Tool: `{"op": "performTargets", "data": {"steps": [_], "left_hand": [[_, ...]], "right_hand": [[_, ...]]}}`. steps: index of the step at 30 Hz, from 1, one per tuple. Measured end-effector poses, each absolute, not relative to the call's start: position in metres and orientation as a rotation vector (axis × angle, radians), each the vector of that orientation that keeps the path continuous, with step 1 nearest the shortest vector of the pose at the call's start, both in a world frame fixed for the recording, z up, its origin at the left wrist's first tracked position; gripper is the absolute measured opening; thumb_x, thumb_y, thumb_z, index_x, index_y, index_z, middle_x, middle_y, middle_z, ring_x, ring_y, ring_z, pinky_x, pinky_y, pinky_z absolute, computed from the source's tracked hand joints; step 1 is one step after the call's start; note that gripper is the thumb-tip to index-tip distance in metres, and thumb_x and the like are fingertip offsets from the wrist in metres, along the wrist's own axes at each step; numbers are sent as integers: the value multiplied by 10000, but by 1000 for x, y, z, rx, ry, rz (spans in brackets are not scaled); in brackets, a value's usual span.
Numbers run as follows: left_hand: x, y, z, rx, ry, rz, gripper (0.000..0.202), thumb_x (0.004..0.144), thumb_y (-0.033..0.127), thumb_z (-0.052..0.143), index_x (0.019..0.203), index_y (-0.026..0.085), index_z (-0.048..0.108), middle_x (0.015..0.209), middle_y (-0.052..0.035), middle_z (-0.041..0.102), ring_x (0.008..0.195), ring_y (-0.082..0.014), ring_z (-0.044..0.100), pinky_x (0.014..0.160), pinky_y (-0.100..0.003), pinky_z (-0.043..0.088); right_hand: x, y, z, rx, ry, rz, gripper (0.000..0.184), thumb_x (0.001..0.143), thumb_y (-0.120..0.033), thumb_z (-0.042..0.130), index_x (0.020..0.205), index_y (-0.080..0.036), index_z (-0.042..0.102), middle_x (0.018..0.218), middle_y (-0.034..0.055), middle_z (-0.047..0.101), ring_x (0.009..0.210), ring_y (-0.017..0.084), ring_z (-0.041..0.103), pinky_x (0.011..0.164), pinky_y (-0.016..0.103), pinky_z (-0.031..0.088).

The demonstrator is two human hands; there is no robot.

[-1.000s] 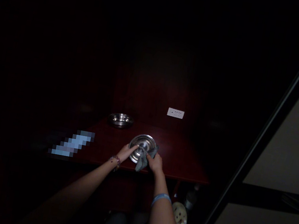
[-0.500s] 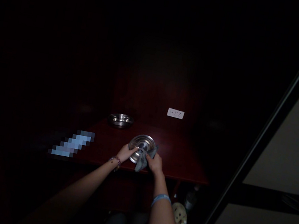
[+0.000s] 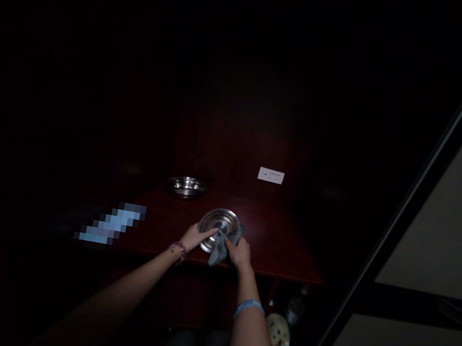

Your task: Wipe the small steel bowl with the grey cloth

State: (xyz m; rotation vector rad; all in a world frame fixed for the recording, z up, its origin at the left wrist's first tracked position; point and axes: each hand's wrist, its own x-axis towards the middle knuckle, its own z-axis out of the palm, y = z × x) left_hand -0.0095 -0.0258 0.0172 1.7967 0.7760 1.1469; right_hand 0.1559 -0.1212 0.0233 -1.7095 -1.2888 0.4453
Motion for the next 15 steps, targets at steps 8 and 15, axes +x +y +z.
{"op": "performTargets", "data": {"steps": [8, 15], "left_hand": [[-11, -29, 20, 1825, 800, 1120, 419, 665, 355, 720, 1011, 123, 673, 1009, -95, 718, 932, -219, 673, 847, -298, 521], [-11, -31, 23, 1831, 852, 1140, 383, 683, 316, 710, 1002, 107, 675, 993, -114, 719, 925, -220, 672, 858, -309, 514]], "right_hand": [[154, -122, 24, -1735, -1269, 429, 330, 766, -357, 637, 1016, -144, 671, 992, 98, 703, 940, 229, 656, 827, 296, 498], [153, -125, 28, -1746, -1290, 413, 322, 772, -355, 628, 1013, -146, 672, 999, 92, 703, 956, 221, 650, 830, 281, 494]]}}
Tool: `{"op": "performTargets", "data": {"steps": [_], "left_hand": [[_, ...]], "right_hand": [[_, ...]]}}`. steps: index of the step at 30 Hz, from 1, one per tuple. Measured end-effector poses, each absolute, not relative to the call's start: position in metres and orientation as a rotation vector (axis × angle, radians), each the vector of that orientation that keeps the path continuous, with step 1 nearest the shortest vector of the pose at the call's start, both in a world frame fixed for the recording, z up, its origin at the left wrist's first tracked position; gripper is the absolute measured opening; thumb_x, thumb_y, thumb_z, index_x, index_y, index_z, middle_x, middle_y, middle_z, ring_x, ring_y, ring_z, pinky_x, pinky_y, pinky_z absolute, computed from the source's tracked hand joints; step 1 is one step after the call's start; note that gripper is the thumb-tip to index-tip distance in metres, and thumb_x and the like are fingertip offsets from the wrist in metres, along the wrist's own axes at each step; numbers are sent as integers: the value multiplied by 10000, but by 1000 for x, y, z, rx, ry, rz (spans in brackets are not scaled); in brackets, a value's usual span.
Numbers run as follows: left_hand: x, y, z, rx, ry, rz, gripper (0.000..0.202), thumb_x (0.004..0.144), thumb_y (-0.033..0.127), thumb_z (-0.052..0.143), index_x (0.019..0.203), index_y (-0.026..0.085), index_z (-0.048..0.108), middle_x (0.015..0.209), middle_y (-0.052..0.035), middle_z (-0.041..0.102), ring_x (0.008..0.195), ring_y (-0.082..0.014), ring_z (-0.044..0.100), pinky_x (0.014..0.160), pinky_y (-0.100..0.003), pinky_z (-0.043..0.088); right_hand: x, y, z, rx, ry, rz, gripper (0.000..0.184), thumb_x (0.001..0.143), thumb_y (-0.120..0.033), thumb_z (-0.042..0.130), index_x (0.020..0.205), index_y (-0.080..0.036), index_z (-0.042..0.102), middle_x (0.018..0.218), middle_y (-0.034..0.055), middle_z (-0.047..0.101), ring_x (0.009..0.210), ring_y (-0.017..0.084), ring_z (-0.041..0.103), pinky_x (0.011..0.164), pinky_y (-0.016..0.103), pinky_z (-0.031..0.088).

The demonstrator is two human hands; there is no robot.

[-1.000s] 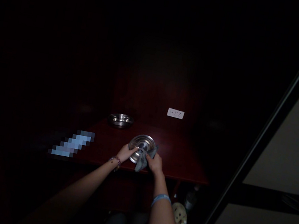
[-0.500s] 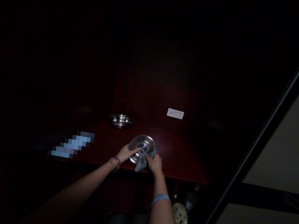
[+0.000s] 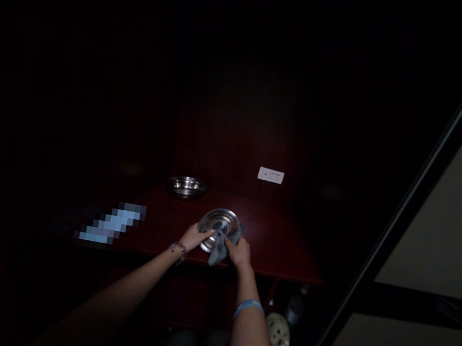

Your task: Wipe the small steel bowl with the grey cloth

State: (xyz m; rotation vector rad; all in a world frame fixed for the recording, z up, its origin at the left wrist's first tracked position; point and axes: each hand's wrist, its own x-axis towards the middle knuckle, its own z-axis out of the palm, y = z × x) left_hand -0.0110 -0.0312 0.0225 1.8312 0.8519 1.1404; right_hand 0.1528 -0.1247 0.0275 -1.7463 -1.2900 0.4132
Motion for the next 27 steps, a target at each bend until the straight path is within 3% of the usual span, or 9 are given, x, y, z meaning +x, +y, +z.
{"op": "performTargets", "data": {"steps": [19, 27], "left_hand": [[-10, -28, 20, 1826, 870, 1181, 331, 767, 289, 596, 1042, 116, 660, 1050, -109, 702, 991, -219, 647, 911, -323, 483], [-9, -26, 19, 1767, 896, 1163, 299, 786, 328, 582, 975, 121, 685, 980, -103, 721, 947, -220, 660, 871, -315, 501]], "right_hand": [[154, -124, 27, -1750, -1276, 428, 355, 765, -373, 634, 1036, -147, 665, 1014, 98, 697, 956, 226, 651, 845, 292, 490], [150, -128, 30, -1754, -1271, 407, 333, 770, -344, 630, 1023, -130, 669, 1002, 113, 699, 954, 228, 648, 849, 307, 489]]}}
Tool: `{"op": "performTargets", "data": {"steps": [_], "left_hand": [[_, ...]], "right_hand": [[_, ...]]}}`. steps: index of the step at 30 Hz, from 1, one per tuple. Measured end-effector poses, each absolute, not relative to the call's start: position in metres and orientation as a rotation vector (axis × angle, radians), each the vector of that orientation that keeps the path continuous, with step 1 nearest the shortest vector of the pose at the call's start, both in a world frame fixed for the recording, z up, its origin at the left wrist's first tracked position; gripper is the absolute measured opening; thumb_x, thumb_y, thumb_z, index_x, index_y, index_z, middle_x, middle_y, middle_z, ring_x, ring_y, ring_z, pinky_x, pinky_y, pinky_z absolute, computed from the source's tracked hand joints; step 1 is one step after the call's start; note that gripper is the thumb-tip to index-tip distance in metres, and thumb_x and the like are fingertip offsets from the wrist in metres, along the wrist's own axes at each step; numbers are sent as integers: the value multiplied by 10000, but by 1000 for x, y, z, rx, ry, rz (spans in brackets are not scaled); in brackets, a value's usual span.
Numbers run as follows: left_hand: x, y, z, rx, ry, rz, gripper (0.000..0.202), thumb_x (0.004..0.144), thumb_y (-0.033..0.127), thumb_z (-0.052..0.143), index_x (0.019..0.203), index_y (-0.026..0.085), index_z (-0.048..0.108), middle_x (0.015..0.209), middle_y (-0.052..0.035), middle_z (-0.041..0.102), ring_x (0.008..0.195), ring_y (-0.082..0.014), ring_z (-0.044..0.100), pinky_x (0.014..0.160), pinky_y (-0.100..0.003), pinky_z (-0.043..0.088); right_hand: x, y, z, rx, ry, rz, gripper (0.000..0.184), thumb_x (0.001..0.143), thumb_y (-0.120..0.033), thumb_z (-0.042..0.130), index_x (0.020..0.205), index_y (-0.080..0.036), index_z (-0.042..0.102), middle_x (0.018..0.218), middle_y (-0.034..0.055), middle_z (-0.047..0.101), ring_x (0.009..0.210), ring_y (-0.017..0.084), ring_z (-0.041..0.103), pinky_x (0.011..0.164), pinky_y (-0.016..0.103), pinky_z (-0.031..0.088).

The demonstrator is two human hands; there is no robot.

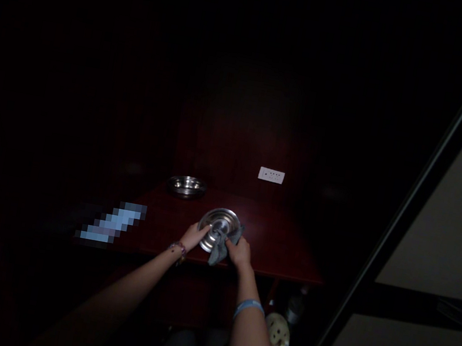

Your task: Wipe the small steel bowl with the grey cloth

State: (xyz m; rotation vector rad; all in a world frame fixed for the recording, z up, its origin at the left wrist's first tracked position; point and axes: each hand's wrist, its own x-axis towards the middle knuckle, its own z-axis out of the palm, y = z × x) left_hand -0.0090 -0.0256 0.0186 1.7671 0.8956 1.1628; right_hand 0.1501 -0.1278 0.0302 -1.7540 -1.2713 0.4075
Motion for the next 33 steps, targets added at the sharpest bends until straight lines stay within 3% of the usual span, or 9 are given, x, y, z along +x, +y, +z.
{"op": "performTargets", "data": {"steps": [6, 17, 25, 33], "left_hand": [[-10, -27, 19, 1829, 842, 1137, 395, 698, 360, 696, 1011, 121, 674, 982, -103, 720, 905, -221, 673, 845, -311, 517], [-9, -24, 14, 1800, 870, 1157, 329, 725, 304, 655, 996, 117, 666, 979, -103, 723, 925, -220, 673, 831, -307, 525], [-10, -28, 18, 1828, 777, 1129, 447, 680, 442, 707, 1014, 146, 673, 1009, -87, 718, 947, -209, 670, 855, -295, 516], [-10, -22, 12, 1849, 840, 1149, 387, 702, 364, 681, 1009, 128, 671, 973, -90, 723, 899, -207, 675, 834, -303, 523]], "right_hand": [[150, -128, 30, -1731, -1282, 426, 327, 775, -358, 629, 1017, -143, 672, 992, 98, 706, 934, 220, 655, 818, 290, 500], [152, -125, 26, -1739, -1285, 405, 331, 762, -370, 644, 1002, -144, 670, 998, 97, 703, 960, 225, 650, 834, 289, 490], [152, -126, 27, -1740, -1276, 419, 338, 768, -381, 637, 1006, -144, 675, 993, 95, 705, 940, 225, 657, 825, 290, 496], [149, -127, 31, -1743, -1279, 422, 324, 769, -356, 636, 1007, -141, 673, 979, 92, 707, 929, 221, 658, 812, 285, 502]]}}
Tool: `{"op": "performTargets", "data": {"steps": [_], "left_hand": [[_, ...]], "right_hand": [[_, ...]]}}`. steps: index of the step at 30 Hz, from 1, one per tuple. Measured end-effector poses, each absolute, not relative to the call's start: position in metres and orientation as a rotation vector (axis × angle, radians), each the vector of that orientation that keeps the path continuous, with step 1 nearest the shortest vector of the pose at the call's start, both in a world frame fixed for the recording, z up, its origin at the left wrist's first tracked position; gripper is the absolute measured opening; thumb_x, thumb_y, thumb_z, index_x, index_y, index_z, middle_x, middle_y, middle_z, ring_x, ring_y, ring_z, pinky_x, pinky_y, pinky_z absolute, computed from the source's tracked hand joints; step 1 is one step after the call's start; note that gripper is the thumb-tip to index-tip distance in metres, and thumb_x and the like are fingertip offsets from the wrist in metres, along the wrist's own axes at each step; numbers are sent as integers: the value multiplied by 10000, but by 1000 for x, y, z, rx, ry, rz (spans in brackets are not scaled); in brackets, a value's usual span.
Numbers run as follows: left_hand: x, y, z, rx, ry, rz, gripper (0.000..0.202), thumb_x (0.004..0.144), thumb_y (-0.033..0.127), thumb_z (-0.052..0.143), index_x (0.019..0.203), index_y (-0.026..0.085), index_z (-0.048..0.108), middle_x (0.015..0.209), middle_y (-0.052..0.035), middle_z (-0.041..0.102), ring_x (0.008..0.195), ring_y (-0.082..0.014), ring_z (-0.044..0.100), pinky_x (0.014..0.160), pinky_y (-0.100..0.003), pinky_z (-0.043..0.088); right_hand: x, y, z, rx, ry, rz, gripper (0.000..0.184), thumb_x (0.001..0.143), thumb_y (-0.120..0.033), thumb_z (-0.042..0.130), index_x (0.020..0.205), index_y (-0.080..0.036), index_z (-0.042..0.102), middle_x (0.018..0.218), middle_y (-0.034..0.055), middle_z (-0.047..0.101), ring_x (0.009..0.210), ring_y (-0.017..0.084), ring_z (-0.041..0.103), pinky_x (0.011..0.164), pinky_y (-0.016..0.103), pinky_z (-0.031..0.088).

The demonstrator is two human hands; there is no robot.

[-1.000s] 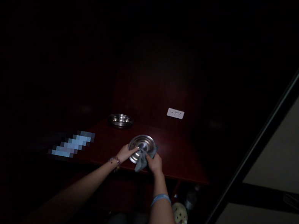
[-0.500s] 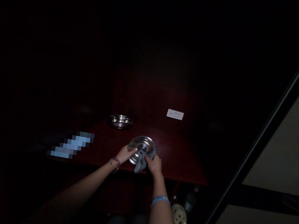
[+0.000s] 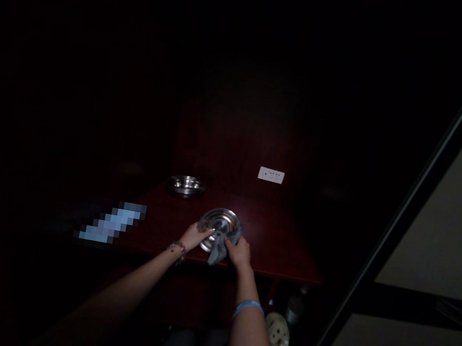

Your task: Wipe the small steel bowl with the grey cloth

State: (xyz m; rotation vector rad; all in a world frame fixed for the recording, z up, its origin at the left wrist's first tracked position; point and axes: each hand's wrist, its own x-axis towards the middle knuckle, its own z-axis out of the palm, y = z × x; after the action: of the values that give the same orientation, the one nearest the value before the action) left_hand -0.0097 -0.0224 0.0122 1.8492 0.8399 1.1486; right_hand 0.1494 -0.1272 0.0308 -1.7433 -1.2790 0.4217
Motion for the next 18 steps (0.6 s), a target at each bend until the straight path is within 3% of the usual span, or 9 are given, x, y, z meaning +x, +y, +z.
{"op": "performTargets", "data": {"steps": [7, 18], "left_hand": [[-8, -20, 11, 1826, 878, 1179, 316, 753, 338, 624, 973, 118, 677, 972, -108, 722, 921, -214, 672, 848, -309, 513], [-10, -28, 20, 1811, 850, 1179, 383, 777, 396, 610, 1025, 111, 676, 1046, -123, 704, 992, -228, 653, 916, -329, 484]], "right_hand": [[150, -126, 30, -1772, -1282, 411, 341, 769, -384, 632, 1006, -142, 673, 978, 95, 708, 916, 223, 661, 799, 286, 502], [149, -129, 32, -1777, -1278, 397, 344, 768, -395, 631, 1000, -147, 684, 983, 103, 704, 940, 232, 654, 825, 295, 497]]}}
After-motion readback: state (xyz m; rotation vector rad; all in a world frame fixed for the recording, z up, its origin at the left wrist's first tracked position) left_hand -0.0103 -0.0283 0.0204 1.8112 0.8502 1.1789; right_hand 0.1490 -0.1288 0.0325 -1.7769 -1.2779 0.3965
